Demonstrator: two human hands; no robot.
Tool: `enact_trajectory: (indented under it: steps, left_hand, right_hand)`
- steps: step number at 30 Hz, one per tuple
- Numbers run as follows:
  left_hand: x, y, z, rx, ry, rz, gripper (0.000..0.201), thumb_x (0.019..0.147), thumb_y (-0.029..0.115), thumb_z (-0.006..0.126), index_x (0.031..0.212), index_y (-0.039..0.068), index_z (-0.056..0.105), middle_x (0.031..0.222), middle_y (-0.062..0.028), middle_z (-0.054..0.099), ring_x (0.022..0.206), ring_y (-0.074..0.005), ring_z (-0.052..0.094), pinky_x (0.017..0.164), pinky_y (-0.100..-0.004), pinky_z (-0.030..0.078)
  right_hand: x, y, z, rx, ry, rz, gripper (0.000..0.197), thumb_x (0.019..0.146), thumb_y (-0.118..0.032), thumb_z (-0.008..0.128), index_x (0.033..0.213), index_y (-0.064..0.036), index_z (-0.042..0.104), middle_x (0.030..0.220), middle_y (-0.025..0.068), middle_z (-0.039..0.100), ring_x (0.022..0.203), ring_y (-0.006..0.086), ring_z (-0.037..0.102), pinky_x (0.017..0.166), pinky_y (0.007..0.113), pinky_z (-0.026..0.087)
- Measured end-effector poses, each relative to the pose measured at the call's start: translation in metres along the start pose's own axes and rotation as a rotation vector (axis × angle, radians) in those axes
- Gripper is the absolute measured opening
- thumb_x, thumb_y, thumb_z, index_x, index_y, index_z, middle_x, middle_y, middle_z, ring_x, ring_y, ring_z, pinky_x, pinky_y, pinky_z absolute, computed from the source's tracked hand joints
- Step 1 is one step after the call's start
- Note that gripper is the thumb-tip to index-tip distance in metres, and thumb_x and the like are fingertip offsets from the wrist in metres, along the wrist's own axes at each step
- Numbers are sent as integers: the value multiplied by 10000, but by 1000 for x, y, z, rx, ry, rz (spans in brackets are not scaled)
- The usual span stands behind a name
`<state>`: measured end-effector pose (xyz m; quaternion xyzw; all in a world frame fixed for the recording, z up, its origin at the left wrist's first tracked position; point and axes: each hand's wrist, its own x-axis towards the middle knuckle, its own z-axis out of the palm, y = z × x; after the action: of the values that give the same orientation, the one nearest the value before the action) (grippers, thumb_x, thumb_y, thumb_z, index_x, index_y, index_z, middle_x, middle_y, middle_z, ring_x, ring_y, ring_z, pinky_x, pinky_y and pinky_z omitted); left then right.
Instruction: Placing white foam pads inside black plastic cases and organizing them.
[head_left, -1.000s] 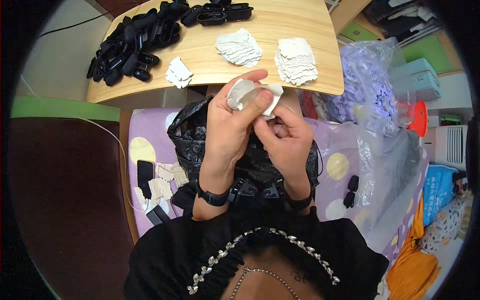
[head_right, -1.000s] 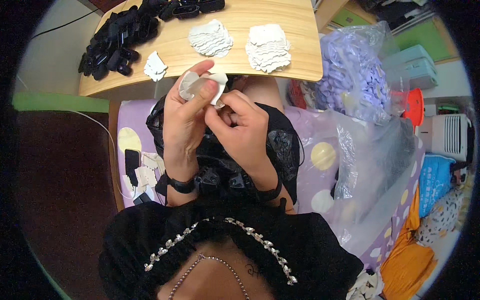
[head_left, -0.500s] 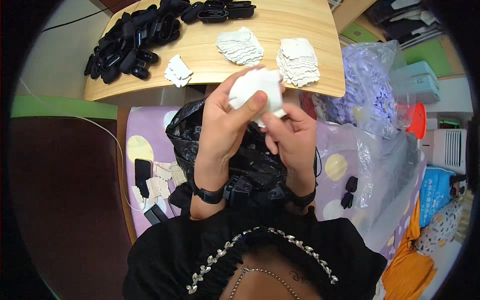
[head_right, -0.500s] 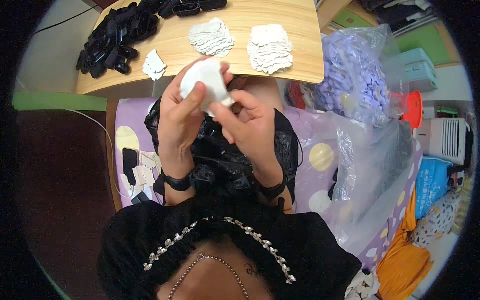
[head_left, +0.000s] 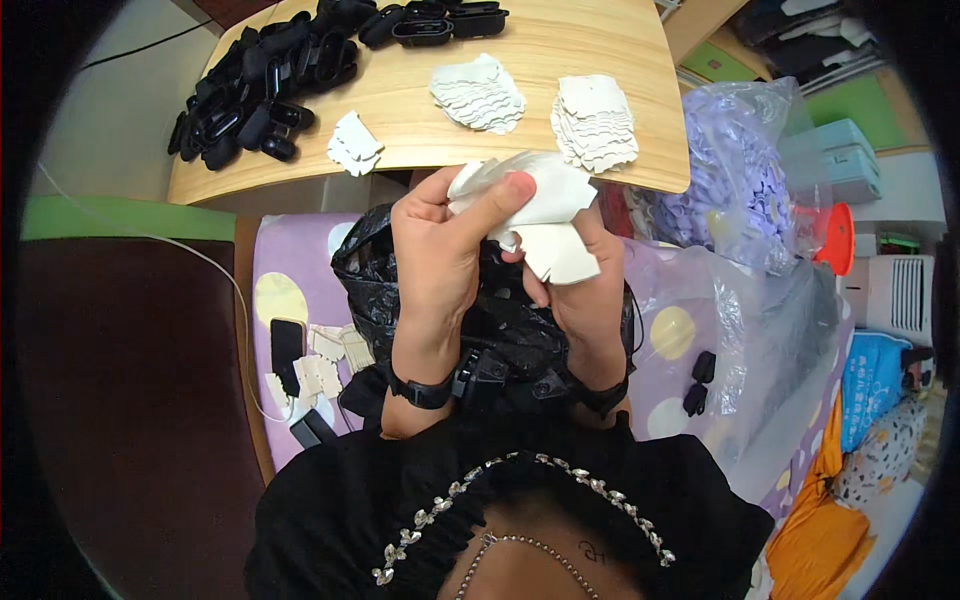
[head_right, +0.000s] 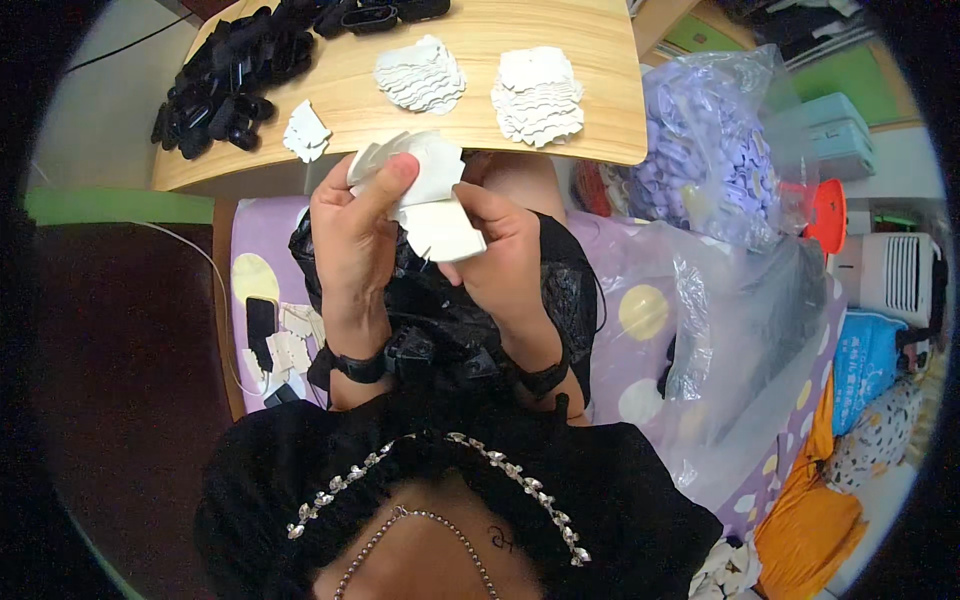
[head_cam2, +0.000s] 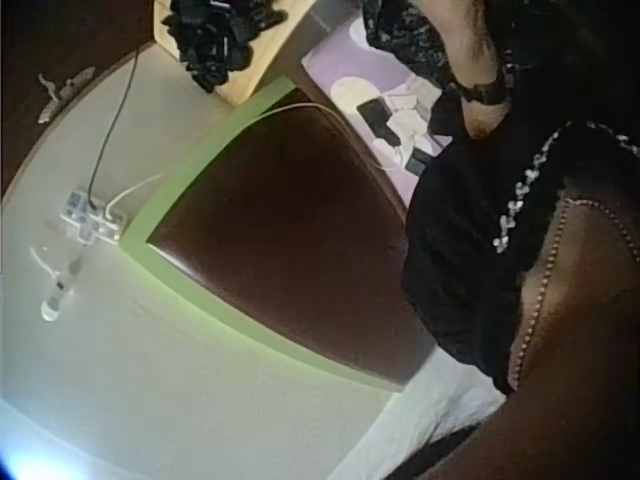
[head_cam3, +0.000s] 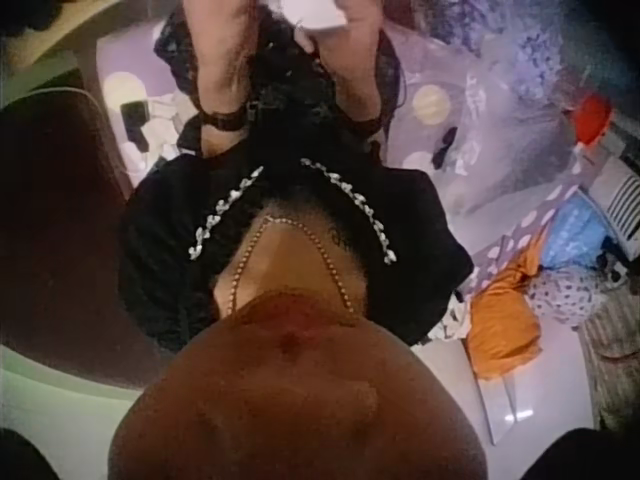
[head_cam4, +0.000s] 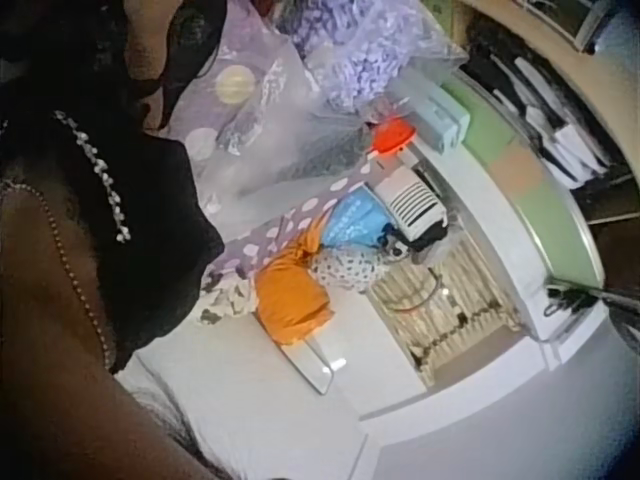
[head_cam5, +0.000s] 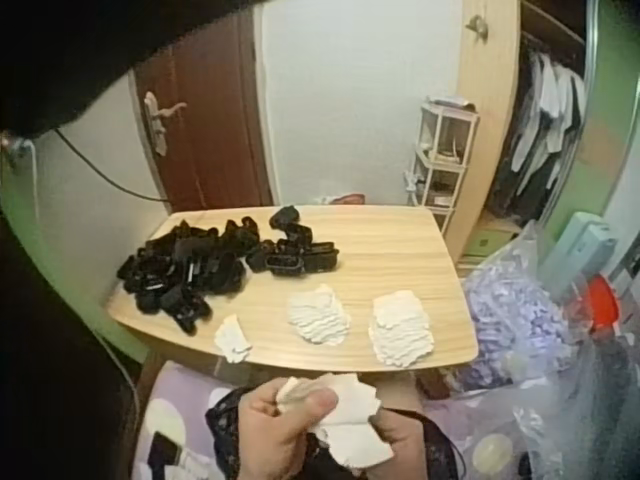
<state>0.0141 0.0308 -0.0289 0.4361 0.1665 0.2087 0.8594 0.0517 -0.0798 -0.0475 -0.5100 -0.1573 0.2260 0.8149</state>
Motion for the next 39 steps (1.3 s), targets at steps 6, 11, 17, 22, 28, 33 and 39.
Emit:
enact_trajectory:
  steps: [6,11,17,22,28,33,39]
  left_hand:
    - [1,3,5,-147,-109,-49,277,816,42,636,1058,-78,572,930,-118,635,761,-124,605,629,-212,483]
    - [2,1,4,-206,-182,-12,268,819,44,634,1050,-79,574,928,-122,637,761,-129,606,663,-218,485]
    - [3,-4,-6,54,-69,110,287,806,76,661,1032,-79,577,891,-117,643,753,-128,610,677,-219,485]
    - [3,-8,-9,-11,-16,198,256,793,92,679,963,-80,593,821,-104,646,730,-127,615,670,-214,482]
    - [6,6,2,-171,-25,199,231,817,162,666,856,-58,608,734,-61,634,675,-85,577,632,-192,452]
    - [12,-1,-9,666,49,270,243,841,208,638,824,-32,602,690,-22,610,650,-47,527,598,-176,413]
    - [15,-15,-8,554,111,405,226,851,189,617,785,-24,578,656,3,580,620,-28,479,550,-179,384]
  right_hand:
    - [0,5,-17,150,-58,94,226,849,-70,564,1037,50,535,795,132,598,538,92,516,337,163,340]
    - [4,-3,-22,233,19,55,234,834,-52,578,1043,51,548,784,137,605,547,97,533,337,175,337]
    - [-1,12,-12,154,46,-77,181,843,-58,570,985,54,566,731,143,603,485,89,499,339,186,328]
    - [-2,11,-10,82,47,-39,158,843,-56,567,952,57,581,712,125,602,455,80,477,347,189,325]
    - [3,-8,-15,-64,-40,132,140,837,-65,581,916,49,596,690,89,602,468,57,478,362,181,324]
    - [7,1,-17,-425,-183,-54,129,841,-99,597,860,28,612,647,29,584,463,26,462,370,166,315]
    - [5,4,-5,-242,-44,-26,178,861,-153,593,838,21,621,617,-5,567,442,15,448,366,163,307]
